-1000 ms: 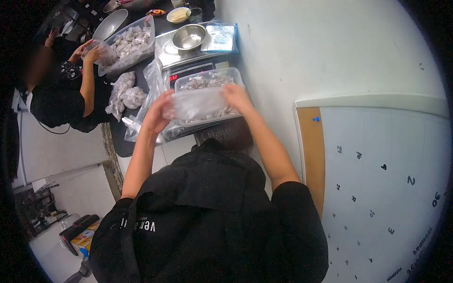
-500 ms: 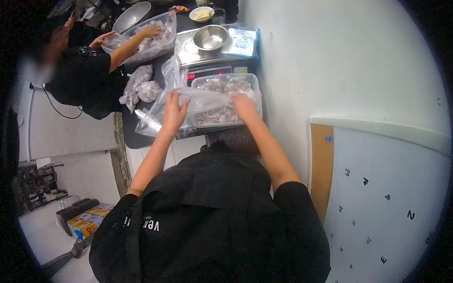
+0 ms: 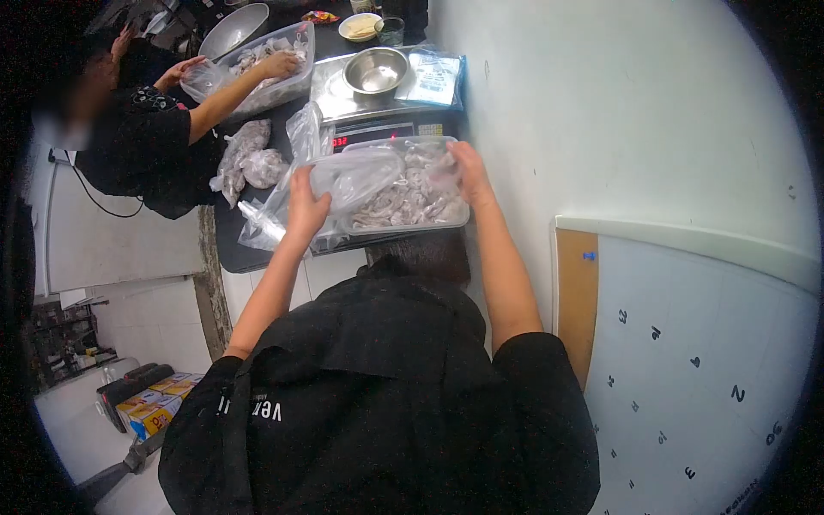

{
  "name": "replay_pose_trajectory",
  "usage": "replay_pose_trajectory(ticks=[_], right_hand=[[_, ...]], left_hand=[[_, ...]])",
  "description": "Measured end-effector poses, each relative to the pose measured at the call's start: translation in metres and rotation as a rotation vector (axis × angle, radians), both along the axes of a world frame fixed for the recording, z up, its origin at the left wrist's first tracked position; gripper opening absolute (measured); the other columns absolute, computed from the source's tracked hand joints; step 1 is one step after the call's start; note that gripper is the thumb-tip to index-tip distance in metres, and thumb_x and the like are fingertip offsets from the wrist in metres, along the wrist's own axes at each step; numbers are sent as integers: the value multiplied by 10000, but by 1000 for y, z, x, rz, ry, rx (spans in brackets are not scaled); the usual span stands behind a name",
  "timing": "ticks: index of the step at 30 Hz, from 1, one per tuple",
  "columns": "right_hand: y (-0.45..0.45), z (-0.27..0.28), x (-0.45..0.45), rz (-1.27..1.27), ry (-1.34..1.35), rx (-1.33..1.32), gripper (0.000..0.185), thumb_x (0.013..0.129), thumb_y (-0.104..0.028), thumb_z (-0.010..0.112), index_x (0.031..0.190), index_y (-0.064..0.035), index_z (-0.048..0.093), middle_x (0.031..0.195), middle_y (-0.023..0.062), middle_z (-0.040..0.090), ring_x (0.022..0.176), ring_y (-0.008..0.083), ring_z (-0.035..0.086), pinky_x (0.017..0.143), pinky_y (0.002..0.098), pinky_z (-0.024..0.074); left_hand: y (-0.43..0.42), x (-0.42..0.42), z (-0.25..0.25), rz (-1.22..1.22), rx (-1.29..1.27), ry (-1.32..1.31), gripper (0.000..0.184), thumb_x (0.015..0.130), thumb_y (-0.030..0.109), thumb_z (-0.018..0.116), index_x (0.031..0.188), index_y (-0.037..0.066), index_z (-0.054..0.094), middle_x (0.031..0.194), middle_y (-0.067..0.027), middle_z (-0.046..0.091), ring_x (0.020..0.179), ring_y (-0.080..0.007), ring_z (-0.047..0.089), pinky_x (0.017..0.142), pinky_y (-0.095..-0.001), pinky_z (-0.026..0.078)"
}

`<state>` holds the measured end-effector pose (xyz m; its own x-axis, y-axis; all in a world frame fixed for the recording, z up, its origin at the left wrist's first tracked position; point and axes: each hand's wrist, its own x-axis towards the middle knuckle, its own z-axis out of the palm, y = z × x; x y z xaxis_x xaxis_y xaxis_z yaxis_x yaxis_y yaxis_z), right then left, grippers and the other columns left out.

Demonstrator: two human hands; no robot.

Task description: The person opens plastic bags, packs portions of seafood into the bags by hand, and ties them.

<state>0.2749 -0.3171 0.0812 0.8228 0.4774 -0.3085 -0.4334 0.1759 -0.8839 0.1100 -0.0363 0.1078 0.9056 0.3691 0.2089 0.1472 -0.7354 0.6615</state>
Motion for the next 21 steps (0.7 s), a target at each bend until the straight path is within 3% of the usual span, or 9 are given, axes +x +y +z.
replay_pose_trajectory(ticks=[2,5,9,11,12,14,15,17,21], right_hand=[[4,-1,-2,-64,79,-157,293,785,-282,654,932,-50,554,932,113,642,840,229,607,785,350,480],[17,-24,-24,339,-857,-1233,353,762,-291,680,1030,-83,586,852,157,619,833,276,609,754,385,487],[16,-49,-15,408,-1082,-1303,288,752,-257,695,951,-70,602,844,155,607,831,308,604,748,385,483],[3,-50,-2,113,-1042,-880,254,733,-280,695,852,-72,611,995,143,619,797,295,619,737,404,501],[-4,-38,0,111,-1040,-884,254,733,-280,695,852,-72,611,995,143,619,797,295,619,737,404,501],[-14,11,2,194,-404,-422,211,776,-277,682,866,-105,600,918,74,618,768,209,621,680,348,524],[-15,20,1,190,-408,-426,211,776,-277,682,866,-105,600,918,74,618,768,209,621,680,348,524],[-16,34,-5,88,20,8,197,806,-254,661,933,-119,593,940,47,618,776,154,614,659,295,531],[27,59,-38,68,267,313,280,816,-217,637,1036,-60,563,937,54,620,792,167,620,689,309,536]], left_hand=[[-1,1,1,-4,0,13,615,675,33,616,1235,-34,369,1271,-271,364,1181,-426,381,999,-418,343],[-7,2,6,-8,-24,76,655,676,68,634,1260,-36,358,1331,-284,319,1226,-435,346,1018,-411,333],[-13,7,4,-10,-51,146,786,668,130,687,1333,-18,296,1389,-296,250,1272,-424,308,1036,-404,316],[-13,4,3,9,-44,167,832,662,146,705,1359,0,274,1397,-288,249,1283,-405,305,1043,-398,304],[-12,5,2,-2,-52,188,868,653,150,714,1372,-2,251,1409,-296,219,1295,-405,288,1045,-393,302],[-13,9,2,-21,-62,204,904,645,155,722,1385,-4,227,1421,-304,190,1306,-405,270,1048,-387,299],[-16,10,2,-50,-73,223,908,644,151,722,1382,-17,221,1426,-311,159,1291,-420,287,1045,-383,308],[-21,12,2,-78,-86,241,912,643,147,722,1380,-30,215,1431,-318,127,1276,-435,303,1041,-379,317],[-35,17,-1,-204,-146,218,935,648,118,706,1397,-29,165,1420,-297,205,1256,-408,356,1022,-370,345]])
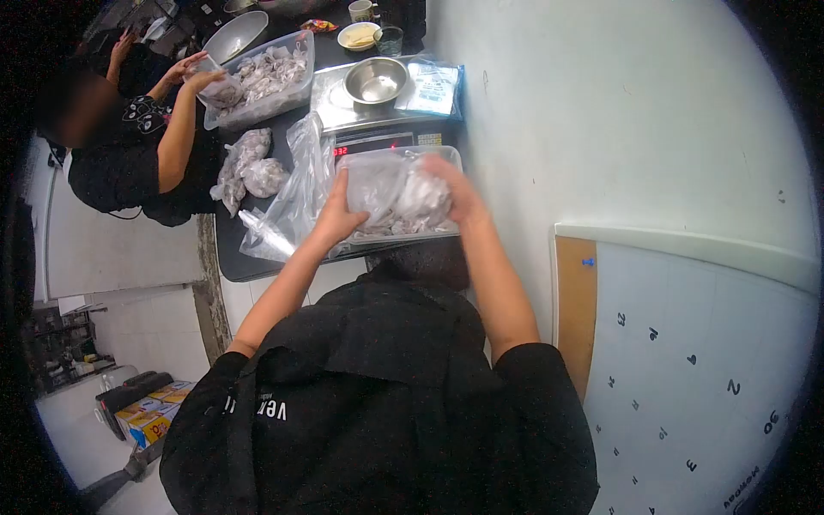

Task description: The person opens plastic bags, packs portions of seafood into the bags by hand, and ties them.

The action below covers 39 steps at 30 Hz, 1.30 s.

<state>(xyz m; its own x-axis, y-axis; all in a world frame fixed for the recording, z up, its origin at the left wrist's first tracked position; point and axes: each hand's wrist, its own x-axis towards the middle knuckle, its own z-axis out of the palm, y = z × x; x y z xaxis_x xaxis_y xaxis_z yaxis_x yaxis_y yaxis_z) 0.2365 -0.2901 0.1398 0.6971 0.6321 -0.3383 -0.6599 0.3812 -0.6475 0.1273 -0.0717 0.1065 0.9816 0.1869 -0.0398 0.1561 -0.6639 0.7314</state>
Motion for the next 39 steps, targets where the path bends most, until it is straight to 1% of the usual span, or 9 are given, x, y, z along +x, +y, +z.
replay_pose_trajectory(ticks=[8,13,16,18,25,27,31,35,39], right_hand=[[70,-25,-12,84,-50,-586,473,888,-207,554,1293,-5,416,1181,169,541,972,260,600,797,381,522],[27,-2,18,318,-140,-367,462,856,-160,582,1273,-6,455,1232,149,513,978,271,594,766,383,529],[15,-63,33,488,-549,-970,307,808,-134,607,1087,-7,607,1193,158,542,973,269,602,760,385,518],[8,-101,19,817,-1343,-1665,166,766,-192,674,857,-56,651,1153,155,569,920,258,611,755,379,512],[-25,-101,34,8,-1381,-1011,114,748,-90,652,748,-53,543,924,127,637,882,254,617,814,352,479],[-33,-91,44,-31,-478,-422,87,779,-60,599,815,-78,521,889,94,626,882,224,613,779,339,484],[-22,-67,41,-30,-212,-278,173,833,-235,566,872,-68,552,759,68,610,786,168,617,675,282,489],[27,-101,-2,423,-1013,-1058,351,783,-384,622,830,-39,668,783,114,645,737,234,623,667,345,480],[42,-101,-11,475,-1196,-1216,376,733,-416,681,849,-58,672,818,138,652,773,281,619,711,381,475]], left_hand=[[15,-13,10,60,-367,130,907,681,26,637,1408,-34,98,1400,-291,280,1185,-380,463,964,-337,402],[39,-14,-4,153,-338,1,916,677,1,645,1404,-52,91,1410,-281,271,1219,-352,434,988,-320,378],[37,-16,5,167,-272,-27,914,681,0,650,1399,-69,89,1414,-276,267,1250,-325,401,1008,-305,351],[31,-13,10,161,-288,-23,911,685,3,653,1396,-78,90,1419,-273,263,1273,-308,375,1021,-296,331],[36,-2,5,215,-533,-50,940,680,-1,658,1406,-66,64,1402,-259,314,1263,-287,388,1005,-285,330],[36,1,0,204,-506,-84,945,679,1,658,1407,-62,60,1396,-258,325,1250,-291,405,997,-287,340],[36,-2,1,198,-438,-30,945,677,9,659,1407,-62,63,1396,-259,325,1258,-294,395,1009,-284,327],[35,0,10,154,-398,-38,929,672,-18,627,1408,-58,63,1399,-252,320,1214,-297,441,904,-301,441],[23,-2,36,140,-507,97,912,670,-64,579,1411,-48,48,1416,-246,286,1147,-280,494,713,-302,532]])
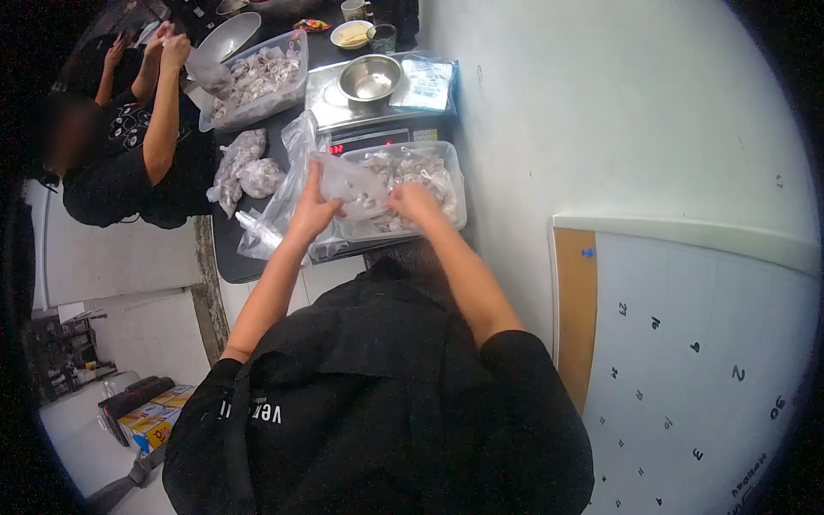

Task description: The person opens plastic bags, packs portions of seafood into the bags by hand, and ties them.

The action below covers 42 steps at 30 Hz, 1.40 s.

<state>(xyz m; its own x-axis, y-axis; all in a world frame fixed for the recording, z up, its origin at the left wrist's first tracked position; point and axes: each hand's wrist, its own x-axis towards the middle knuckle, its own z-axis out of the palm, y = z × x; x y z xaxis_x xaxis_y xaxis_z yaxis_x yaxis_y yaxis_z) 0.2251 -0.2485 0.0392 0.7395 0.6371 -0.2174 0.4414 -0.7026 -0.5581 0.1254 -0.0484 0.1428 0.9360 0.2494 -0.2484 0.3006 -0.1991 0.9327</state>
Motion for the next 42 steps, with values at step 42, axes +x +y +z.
replay_pose_trajectory(ticks=[42], right_hand=[[-47,-36,45,-208,-343,-162,116,744,-29,563,839,24,603,844,211,619,799,362,604,748,379,504]], left_hand=[[13,-9,19,-23,-219,-112,962,654,-114,523,1421,-5,-46,1481,-178,185,1145,-239,469,718,-272,517]])
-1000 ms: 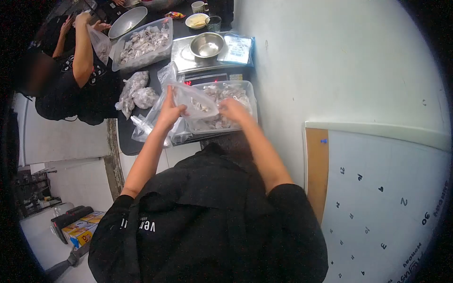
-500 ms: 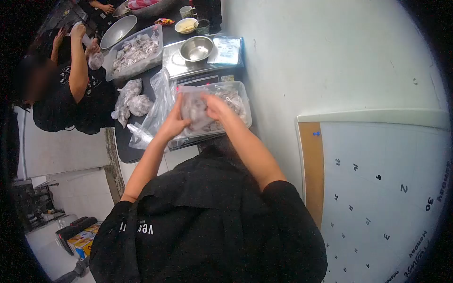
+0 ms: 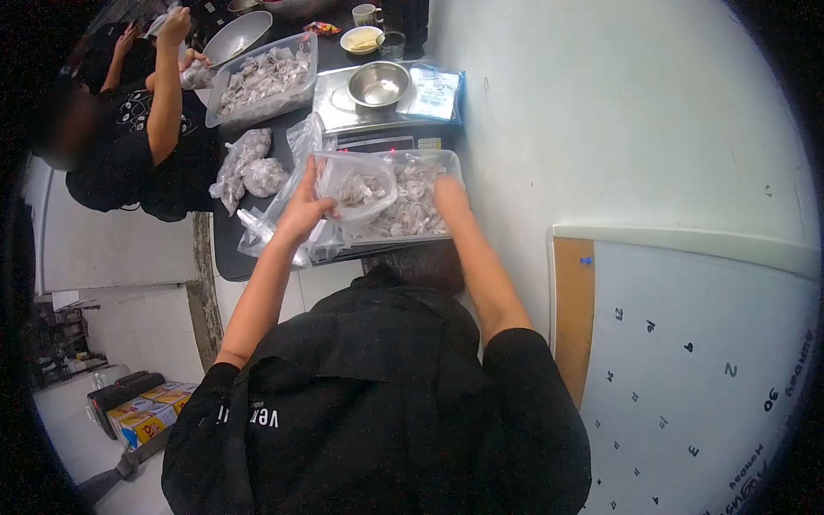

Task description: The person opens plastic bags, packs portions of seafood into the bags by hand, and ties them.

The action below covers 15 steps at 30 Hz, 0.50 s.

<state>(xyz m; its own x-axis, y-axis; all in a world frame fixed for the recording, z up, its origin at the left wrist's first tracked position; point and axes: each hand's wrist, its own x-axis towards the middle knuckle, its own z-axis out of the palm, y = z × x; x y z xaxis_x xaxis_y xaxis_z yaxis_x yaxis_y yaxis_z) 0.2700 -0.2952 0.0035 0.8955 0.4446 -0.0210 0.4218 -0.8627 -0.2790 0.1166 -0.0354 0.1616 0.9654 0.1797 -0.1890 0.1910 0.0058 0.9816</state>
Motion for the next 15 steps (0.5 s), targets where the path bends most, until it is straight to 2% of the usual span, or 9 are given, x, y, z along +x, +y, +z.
replay_pose_trajectory(ticks=[2,3,4,5,6,8,12,14,15], right_hand=[[-7,46,11,67,18,152,65,767,-54,565,806,-6,583,830,160,623,805,314,620,730,399,495],[-13,49,17,61,19,153,65,767,-54,565,806,-6,583,830,160,623,805,314,620,730,399,495],[-20,53,23,39,193,596,65,786,-68,545,790,-17,585,814,129,627,799,292,630,705,390,500],[-26,55,27,17,365,1039,87,804,-81,525,775,-28,587,799,98,630,794,271,641,680,381,506],[-28,63,28,12,361,1035,87,804,-81,525,775,-28,587,799,98,630,794,271,641,680,381,506],[-21,80,28,-165,859,1607,38,805,-87,547,790,-56,562,839,59,624,859,219,624,748,354,486],[7,69,24,-458,868,1283,106,790,-99,565,875,-38,579,887,108,630,917,259,614,808,359,469],[16,33,0,116,127,305,178,778,-153,594,922,-49,604,861,126,644,837,289,626,738,389,496],[17,13,-2,112,128,307,178,778,-153,594,922,-49,604,861,126,644,837,289,626,738,389,496]], left_hand=[[3,-2,-4,1,-19,19,963,652,-109,528,1419,-13,-46,1480,-179,186,1157,-243,460,718,-269,516],[5,-3,-8,7,-6,8,965,647,-108,516,1424,1,-47,1484,-179,173,1015,-222,515,677,-274,516],[4,-1,-12,13,3,-5,968,643,-106,505,1429,16,-48,1488,-179,160,872,-200,570,637,-279,517],[3,-1,-16,6,-1,-5,968,643,-106,505,1429,16,-48,1488,-179,160,872,-200,570,637,-279,517],[0,-2,-11,8,-32,1,967,645,-104,504,1429,17,-48,1488,-179,160,907,-207,566,642,-281,520],[-4,-3,-10,14,-63,7,966,646,-103,504,1429,18,-48,1488,-179,159,943,-213,561,648,-284,523],[-6,0,-15,-43,144,-72,959,649,-95,513,1429,8,-35,1486,-185,163,1126,-244,475,740,-279,506],[-8,0,-14,-50,190,-96,955,645,-92,519,1428,-4,-20,1480,-197,175,1216,-254,418,816,-273,486],[-9,0,-14,-55,151,-69,951,648,-92,517,1429,2,-18,1479,-195,179,1204,-250,430,797,-277,496]])
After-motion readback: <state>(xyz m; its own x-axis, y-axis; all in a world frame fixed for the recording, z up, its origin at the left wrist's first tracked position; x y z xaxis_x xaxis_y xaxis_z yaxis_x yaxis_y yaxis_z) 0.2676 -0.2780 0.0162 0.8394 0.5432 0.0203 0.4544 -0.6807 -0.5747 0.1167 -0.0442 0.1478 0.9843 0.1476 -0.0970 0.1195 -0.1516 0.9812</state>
